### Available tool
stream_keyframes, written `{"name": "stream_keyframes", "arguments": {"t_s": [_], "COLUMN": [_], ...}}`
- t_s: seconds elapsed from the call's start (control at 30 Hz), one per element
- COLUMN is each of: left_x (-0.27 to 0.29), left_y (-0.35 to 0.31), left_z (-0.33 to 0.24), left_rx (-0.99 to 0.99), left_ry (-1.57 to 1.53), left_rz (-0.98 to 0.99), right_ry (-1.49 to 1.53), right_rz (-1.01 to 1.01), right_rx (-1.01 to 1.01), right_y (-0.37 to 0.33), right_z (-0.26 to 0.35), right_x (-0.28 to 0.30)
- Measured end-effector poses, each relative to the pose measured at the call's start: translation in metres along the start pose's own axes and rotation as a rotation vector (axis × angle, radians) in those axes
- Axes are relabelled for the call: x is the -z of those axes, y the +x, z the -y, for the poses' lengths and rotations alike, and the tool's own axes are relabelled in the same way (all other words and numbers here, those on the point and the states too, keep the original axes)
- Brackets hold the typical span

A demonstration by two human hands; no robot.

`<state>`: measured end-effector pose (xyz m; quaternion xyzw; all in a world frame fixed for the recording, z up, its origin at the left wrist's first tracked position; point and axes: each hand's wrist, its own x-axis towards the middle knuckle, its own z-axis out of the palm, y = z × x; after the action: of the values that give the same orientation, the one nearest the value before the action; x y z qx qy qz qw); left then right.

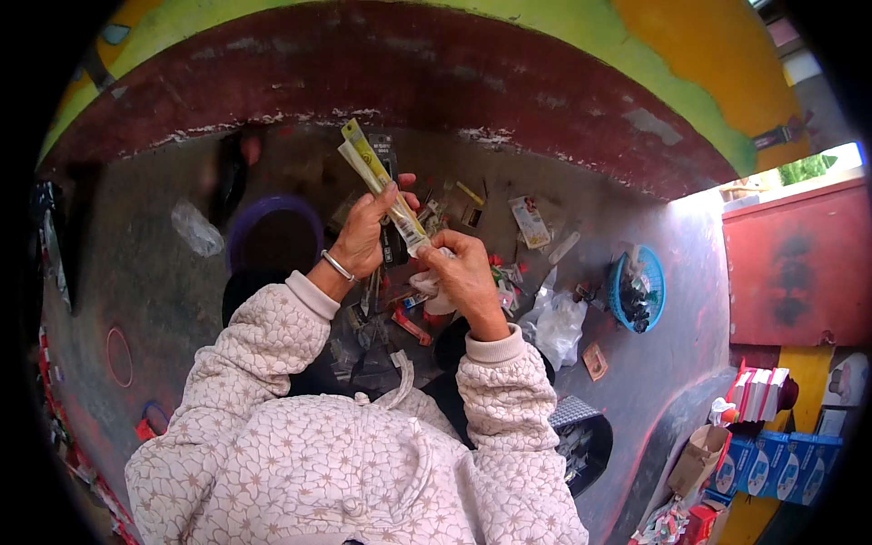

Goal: The person sorts packaged stationery items by hand, picking them up from the floor, wiping them with a cloth, and placing them into a basket.

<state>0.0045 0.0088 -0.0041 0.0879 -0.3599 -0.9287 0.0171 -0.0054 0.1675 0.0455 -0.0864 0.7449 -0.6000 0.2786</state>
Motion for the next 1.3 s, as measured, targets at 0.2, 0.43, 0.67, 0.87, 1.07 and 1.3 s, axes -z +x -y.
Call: {"name": "stream_keyframes", "arguments": {"t_s": [0.2,0.43,0.67,0.87,1.07,1.3], "left_x": [-0.007,-0.006,-0.004,-0.002,-0.006,-0.005], "left_y": [-0.003,-0.003,-0.003,-0.004,-0.003,-0.002], "left_z": [-0.009,-0.005,-0.007,-0.004,-0.002,-0.004], "left_rx": [0.039,-0.041,0.018,0.087,0.096,0.14], "left_ry": [-0.108,0.096,0.195,0.154,0.096,0.01], "left_rz": [0.103,-0.078,-0.138,-0.066,0.072,0.113], "right_ry": [0.207,-0.045,0.17,-0.298,-1.097,-1.169], "right_rz": [0.022,-0.126,-0.316,-0.631,-0.405,-0.333], "right_rx": [-0.07,0.028,0.176,0.632,0.976,0.927], "right_y": [0.004,0.01,0.003,0.003,0.001,0.0], "right_z": [-0.006,-0.018,-0.001,-0.007,-0.006,-0.007], "right_x": [0.008,0.014,0.024,0.009,-0.011,-0.009]}}
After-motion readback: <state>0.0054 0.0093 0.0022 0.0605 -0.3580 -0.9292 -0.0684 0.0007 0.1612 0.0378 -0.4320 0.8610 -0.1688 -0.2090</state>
